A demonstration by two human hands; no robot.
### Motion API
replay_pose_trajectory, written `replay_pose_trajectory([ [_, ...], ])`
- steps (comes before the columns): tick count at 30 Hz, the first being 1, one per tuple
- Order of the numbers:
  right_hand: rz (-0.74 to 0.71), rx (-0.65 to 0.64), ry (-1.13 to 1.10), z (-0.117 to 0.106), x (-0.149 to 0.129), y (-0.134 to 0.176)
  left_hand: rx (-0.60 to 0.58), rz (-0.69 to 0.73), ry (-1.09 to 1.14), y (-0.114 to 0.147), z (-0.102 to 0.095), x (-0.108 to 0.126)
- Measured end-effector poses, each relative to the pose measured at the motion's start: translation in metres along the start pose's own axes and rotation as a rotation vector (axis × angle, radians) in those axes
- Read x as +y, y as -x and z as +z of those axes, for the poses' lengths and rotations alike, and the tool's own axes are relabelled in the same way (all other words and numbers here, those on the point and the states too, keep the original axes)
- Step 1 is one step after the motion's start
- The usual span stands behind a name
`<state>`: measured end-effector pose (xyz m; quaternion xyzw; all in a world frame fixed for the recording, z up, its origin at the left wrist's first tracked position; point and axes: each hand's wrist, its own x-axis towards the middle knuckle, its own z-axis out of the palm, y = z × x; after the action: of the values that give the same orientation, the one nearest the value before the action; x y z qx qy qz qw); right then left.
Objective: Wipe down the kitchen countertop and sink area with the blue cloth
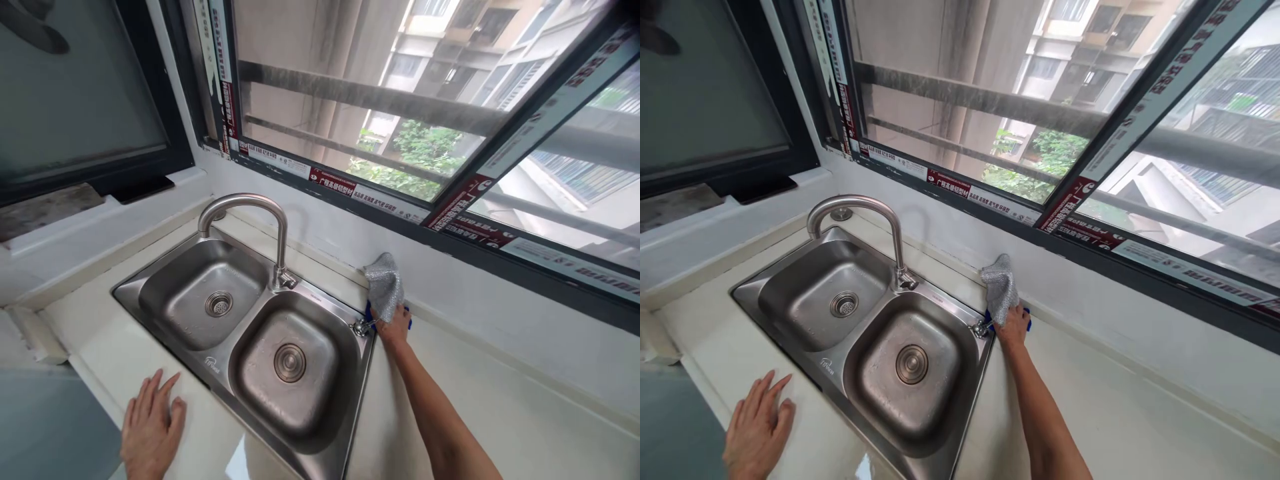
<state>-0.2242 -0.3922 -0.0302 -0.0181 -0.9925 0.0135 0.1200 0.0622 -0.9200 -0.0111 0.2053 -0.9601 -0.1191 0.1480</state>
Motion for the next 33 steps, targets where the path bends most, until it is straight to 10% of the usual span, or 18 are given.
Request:
replay_pose_trajectory([
  [21, -0.489, 0.041, -0.227, -0.062, -0.021, 0.231, 0.129, 0.039, 0.093, 0.006, 0.006, 0.000],
  [26, -0.552, -0.011, -0.259, -0.063, -0.007, 0.208, 0.108, 0.033, 0.093, 0.006, 0.007, 0.000],
  [33, -0.134, 0.067, -0.187, -0.040, -0.002, 0.123, 0.078, 0.030, 0.063, 0.004, 0.001, 0.004],
])
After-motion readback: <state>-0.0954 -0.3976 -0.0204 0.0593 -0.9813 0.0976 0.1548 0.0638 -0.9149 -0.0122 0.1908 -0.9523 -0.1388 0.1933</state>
